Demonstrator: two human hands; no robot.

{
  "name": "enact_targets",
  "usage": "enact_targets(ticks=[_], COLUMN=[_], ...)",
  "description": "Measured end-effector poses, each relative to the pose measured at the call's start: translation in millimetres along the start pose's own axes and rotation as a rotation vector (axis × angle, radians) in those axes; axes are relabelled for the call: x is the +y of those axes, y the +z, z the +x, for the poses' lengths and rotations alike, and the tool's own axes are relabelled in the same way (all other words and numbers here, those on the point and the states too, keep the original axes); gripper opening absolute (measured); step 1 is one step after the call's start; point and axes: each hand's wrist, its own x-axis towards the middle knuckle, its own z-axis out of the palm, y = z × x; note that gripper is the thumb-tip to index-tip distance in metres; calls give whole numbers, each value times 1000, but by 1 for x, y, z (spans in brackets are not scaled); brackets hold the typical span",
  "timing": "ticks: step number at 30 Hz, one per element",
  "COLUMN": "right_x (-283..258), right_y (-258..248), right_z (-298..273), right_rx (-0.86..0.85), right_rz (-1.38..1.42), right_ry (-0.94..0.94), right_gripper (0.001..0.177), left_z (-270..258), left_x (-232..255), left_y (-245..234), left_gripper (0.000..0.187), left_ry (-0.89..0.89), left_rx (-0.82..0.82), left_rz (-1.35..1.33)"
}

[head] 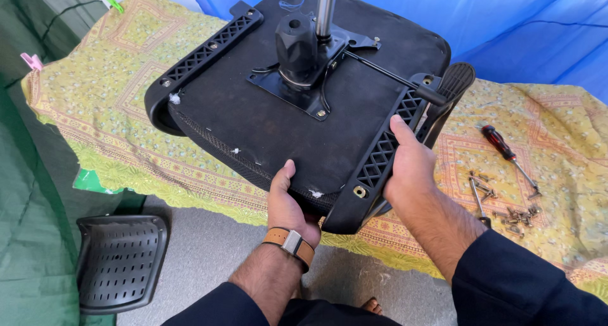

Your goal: The person attaches a black plastic frame to the underside of an office chair seat using screws. They align the frame, insert screws by hand, and tighten them to secure the component to the seat.

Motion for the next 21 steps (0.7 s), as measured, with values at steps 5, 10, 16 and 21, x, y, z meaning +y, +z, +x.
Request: enact_targets(ticks=[5,10,16,21], right_x=[-2,3,5,-1], right_y=[2,-2,-3,7], right_z=[11,17,23,24], right_rx=[-132,-235,-245,-264], right_rz=[33,2,42,97], right_ry=[62,217,210,171], right_gripper=[31,35,32,30], left_z=[4,7,7,2], left_x=[0,-3,0,9], left_y=[4,-4,-2,6], left_gripper=[73,70,70,74], left_ry=[-14,-1,3,10], left_rx=[-52,-78,-70,-101], left_rz=[-18,-15,3,24])
